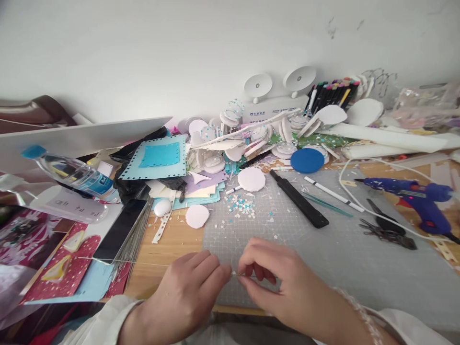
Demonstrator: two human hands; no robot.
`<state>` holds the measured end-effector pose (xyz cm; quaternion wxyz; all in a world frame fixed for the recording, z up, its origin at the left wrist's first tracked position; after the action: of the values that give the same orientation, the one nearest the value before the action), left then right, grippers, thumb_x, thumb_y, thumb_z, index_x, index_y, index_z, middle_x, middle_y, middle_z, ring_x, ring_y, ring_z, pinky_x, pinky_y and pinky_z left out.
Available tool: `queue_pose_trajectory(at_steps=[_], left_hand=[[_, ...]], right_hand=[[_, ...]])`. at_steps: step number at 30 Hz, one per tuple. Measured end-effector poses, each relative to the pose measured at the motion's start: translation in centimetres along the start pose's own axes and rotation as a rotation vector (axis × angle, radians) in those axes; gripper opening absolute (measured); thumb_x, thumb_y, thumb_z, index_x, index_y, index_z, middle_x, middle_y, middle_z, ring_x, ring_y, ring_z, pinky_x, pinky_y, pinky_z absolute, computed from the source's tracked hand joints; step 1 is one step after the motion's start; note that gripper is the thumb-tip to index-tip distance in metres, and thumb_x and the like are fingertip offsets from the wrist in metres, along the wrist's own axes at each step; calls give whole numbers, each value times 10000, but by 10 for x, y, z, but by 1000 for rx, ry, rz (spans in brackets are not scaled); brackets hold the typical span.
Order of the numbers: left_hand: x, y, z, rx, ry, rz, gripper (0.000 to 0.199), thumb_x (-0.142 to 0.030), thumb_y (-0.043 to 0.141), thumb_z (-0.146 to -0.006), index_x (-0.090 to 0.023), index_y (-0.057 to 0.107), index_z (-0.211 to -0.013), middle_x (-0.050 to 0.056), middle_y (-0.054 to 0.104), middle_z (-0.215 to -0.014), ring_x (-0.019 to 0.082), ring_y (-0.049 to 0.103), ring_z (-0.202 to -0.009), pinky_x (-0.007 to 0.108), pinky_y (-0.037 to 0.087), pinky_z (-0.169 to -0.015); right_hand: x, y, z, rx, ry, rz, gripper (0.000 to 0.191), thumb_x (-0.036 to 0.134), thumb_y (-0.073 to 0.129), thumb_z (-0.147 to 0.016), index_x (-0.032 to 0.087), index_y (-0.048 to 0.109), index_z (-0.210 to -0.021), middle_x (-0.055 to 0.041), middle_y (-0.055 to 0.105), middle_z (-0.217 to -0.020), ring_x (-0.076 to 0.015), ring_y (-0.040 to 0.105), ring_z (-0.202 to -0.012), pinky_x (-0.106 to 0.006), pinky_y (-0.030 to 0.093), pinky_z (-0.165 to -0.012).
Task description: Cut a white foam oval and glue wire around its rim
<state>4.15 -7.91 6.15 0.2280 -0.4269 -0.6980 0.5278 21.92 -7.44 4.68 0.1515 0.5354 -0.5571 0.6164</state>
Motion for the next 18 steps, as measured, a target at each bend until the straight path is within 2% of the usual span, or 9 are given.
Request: queue_pose_trajectory(at_steps=[5, 8, 15, 18], left_hand=[[1, 1, 2, -6, -30, 69, 186, -38, 407, -822, -176, 529, -795, 4, 523, -666, 159, 414, -552, 315, 292, -461], [3, -1, 0, 18, -47, 172, 190, -47, 401, -812, -171, 544, -812, 4, 538, -668, 150, 421, -538, 299, 297, -459], [7, -6, 1, 216, -195, 548, 202, -81, 408, -845, -168, 581, -903, 16, 640, -744, 132, 555, -603, 253, 376, -552], [9, -9, 1, 260, -262, 679, 201, -89, 412, -849, -166, 594, -888, 29, 661, -770, 131, 579, -639, 236, 406, -600]], right_hand=[[0, 0, 0, 28, 0, -21, 141, 98, 528, -886, 207, 548, -799, 20, 539, -721, -93, 526, -636, -201, 452, -569], [3, -1, 0, 29, -30, 10, 136, 75, 557, -854, 208, 550, -829, 24, 537, -739, -91, 522, -641, -196, 453, -573], [12, -4, -1, -10, -190, 21, 163, 42, 554, -876, 198, 602, -880, 9, 581, -790, -73, 568, -698, -157, 472, -635], [12, -5, 0, -8, -224, 12, 165, 36, 563, -875, 194, 608, -887, 3, 598, -795, -76, 580, -718, -158, 480, -658]])
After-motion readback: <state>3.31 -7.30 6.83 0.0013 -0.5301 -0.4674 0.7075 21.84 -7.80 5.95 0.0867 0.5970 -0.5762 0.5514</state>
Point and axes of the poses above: each hand's wrist, its own z-axis away from the middle knuckle, its own y-axis out of the palm, x = y × z, the point moved 3 cm from there along -z, towards the middle knuckle
